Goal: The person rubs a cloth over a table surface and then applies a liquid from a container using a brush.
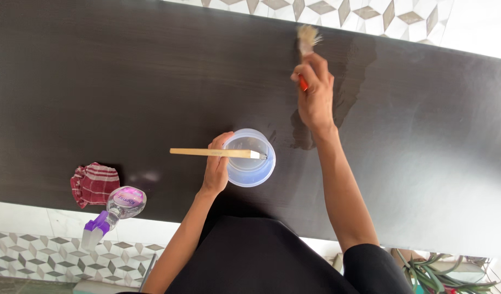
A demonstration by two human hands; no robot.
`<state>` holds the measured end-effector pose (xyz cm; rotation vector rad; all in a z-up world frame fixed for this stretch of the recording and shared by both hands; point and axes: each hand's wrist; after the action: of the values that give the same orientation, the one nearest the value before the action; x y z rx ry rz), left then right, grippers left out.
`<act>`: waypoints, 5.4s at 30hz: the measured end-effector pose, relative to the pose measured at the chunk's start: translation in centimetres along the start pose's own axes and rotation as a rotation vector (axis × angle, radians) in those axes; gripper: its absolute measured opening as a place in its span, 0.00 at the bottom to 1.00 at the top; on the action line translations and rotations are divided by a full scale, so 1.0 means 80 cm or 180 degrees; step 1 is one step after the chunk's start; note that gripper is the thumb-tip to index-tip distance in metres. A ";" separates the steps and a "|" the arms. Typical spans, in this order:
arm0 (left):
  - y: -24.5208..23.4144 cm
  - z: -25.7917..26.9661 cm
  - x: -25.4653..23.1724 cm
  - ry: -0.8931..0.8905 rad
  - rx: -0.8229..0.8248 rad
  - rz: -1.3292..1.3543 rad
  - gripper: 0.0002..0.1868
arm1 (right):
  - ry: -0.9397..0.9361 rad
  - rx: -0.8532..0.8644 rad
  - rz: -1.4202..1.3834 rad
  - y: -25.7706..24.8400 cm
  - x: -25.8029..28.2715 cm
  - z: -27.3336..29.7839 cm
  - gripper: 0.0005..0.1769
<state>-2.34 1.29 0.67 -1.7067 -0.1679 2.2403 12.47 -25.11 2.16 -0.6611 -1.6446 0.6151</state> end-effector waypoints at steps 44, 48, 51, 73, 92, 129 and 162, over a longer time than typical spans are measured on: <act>-0.015 0.127 0.042 -0.0124 -0.0184 0.0532 0.23 | 0.0292 0.0186 0.0538 -0.030 0.087 0.232 0.17; -0.015 0.130 0.044 -0.0279 -0.0121 0.0468 0.24 | 0.0727 0.0060 0.0572 -0.048 0.067 0.221 0.15; -0.012 0.133 0.045 -0.0364 -0.0055 0.0381 0.25 | 0.0395 -0.0235 0.0661 -0.046 0.064 0.209 0.15; -0.023 0.166 0.066 -0.0264 -0.0088 0.0411 0.21 | 0.0321 0.0049 0.0256 -0.023 0.125 0.291 0.15; -0.027 0.176 0.046 -0.0292 -0.0196 0.0163 0.22 | 0.0517 0.0056 -0.0006 -0.038 0.138 0.365 0.13; -0.062 0.156 0.074 0.0004 0.0274 -0.0245 0.23 | 0.0934 -0.0510 0.0603 -0.018 0.152 0.402 0.09; 0.085 0.184 0.036 -0.0358 -0.0350 0.0169 0.24 | 0.0399 0.0075 0.0772 -0.112 0.030 0.368 0.05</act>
<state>-18.34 -2.72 0.21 -1.6574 -0.2796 2.4085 -17.68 -30.80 5.45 -0.8724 -1.4503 0.7506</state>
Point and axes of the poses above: each hand's wrist, its own z-axis away from the middle knuckle, its own y-axis out of the palm, x = y × z, and after that the axes turned 2 degrees about z, right-handed
